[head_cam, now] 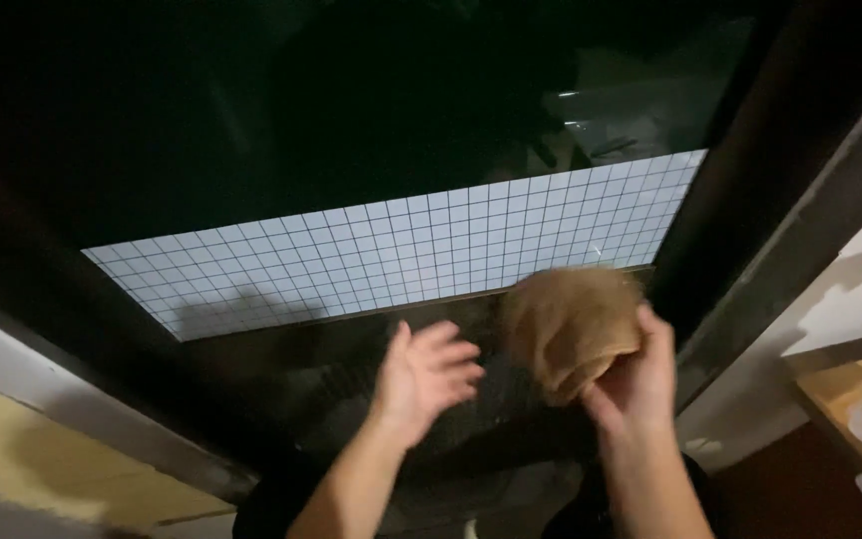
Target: Cleaning a door surface and applying a decorative grid-patterned vinyl film using a squeegee and cloth.
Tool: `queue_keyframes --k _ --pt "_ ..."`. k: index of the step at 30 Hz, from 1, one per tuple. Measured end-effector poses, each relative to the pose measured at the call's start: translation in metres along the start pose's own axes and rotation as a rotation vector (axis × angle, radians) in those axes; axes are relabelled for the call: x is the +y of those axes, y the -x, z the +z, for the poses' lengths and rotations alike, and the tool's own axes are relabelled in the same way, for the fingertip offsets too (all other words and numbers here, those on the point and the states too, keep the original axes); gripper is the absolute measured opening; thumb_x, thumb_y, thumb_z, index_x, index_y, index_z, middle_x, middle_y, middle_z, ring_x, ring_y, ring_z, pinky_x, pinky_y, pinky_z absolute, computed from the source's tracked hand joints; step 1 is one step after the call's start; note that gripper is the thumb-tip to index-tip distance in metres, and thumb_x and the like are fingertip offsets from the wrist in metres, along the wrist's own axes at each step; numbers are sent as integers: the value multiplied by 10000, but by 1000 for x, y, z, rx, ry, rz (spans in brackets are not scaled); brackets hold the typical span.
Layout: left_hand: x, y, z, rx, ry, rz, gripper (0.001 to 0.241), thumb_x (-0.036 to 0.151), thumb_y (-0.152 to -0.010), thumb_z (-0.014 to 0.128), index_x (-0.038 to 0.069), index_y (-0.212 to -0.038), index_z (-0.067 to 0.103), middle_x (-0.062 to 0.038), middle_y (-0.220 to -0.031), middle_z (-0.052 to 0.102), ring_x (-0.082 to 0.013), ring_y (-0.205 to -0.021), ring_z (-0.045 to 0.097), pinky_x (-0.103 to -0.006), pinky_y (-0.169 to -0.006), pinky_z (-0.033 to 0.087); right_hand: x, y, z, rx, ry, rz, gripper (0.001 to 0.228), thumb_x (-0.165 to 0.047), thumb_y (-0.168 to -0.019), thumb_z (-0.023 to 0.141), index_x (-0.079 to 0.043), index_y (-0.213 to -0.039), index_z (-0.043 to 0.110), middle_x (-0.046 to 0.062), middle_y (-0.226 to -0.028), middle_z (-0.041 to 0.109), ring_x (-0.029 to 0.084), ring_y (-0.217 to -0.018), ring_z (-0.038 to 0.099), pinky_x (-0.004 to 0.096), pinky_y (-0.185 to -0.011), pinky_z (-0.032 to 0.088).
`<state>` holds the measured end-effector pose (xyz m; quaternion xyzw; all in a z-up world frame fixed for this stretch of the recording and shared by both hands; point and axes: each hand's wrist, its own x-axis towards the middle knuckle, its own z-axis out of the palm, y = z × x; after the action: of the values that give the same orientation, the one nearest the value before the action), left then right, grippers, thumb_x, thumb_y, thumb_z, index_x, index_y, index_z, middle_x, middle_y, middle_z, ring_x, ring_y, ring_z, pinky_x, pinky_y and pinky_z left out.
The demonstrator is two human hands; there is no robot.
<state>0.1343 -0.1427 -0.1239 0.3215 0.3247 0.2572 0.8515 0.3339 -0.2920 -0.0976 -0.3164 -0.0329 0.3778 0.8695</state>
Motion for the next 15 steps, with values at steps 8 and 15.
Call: queue_keyframes --k 8,15 --pt "106 -6 -79 773 -1434 1828 720 538 -947 671 83 -1480 501 -371 -1544 346 -563 -1397 342 -652 -1154 259 -16 -76 4 -185 1001 -1240 182 -167 -1107 676 -63 -1101 527 46 -1755 36 425 -1620 132 692 -1270 200" --pt "139 -43 -122 1176 -1595 1756 1039 844 -976 281 66 -1657 174 -347 -1659 -53 -566 -1528 13 -694 -1211 76 69 -71 38 -320 1824 -1372 349 -399 -948 686 -74 -860 590 277 -1653 289 667 -1384 278 885 -943 243"
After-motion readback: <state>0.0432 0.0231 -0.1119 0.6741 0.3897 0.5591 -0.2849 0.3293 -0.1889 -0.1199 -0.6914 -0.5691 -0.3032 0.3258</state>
